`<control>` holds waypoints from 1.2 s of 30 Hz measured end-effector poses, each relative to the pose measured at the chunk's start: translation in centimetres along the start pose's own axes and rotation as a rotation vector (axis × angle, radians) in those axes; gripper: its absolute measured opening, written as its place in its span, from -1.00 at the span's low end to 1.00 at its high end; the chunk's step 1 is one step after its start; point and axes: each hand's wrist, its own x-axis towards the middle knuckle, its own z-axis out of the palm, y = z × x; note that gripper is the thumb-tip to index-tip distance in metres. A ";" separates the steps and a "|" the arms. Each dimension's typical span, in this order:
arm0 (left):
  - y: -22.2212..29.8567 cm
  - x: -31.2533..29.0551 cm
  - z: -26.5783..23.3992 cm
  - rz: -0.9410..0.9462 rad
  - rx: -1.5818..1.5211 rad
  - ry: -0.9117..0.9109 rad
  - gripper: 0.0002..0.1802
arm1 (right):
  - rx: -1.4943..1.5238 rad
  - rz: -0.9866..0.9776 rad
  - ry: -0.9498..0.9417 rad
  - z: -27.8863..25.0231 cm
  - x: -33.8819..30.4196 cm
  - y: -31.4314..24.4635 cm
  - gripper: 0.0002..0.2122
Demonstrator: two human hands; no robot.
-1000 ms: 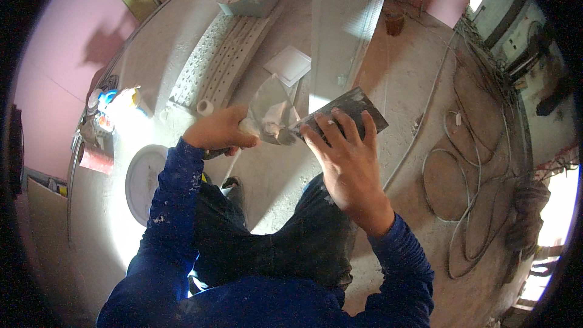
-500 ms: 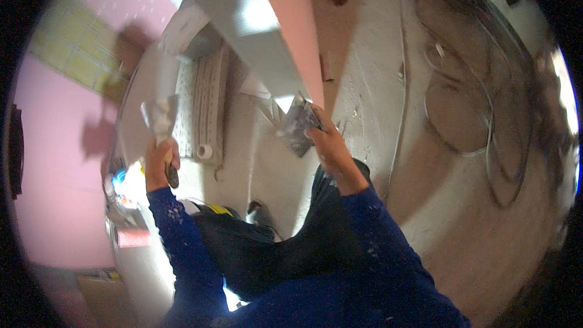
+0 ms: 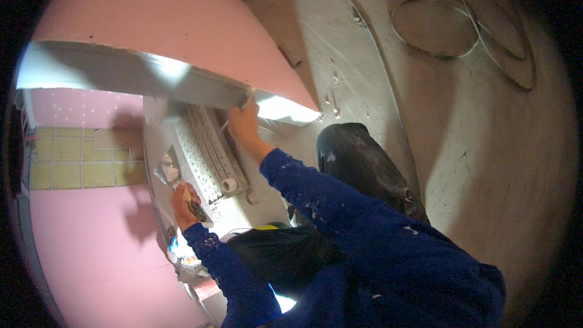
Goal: The person applies plaster to a wall using a trowel and a hawk. They repeatedly scoop plaster from the hawk and smooth it onto the wall surface, working on different sections of the wall.
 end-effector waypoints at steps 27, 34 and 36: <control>0.0 -1.0 0.1 0.098 -0.034 0.005 -0.71 | -0.101 -0.259 0.006 8.7 -6.1 -5.6 -0.28; -0.9 0.1 -0.7 0.033 0.013 0.014 -0.74 | 0.223 0.143 0.089 -0.5 0.7 2.0 -0.44; -1.1 0.3 -0.7 0.031 0.033 0.024 -0.75 | 0.140 0.094 0.107 -0.2 1.9 1.4 -0.49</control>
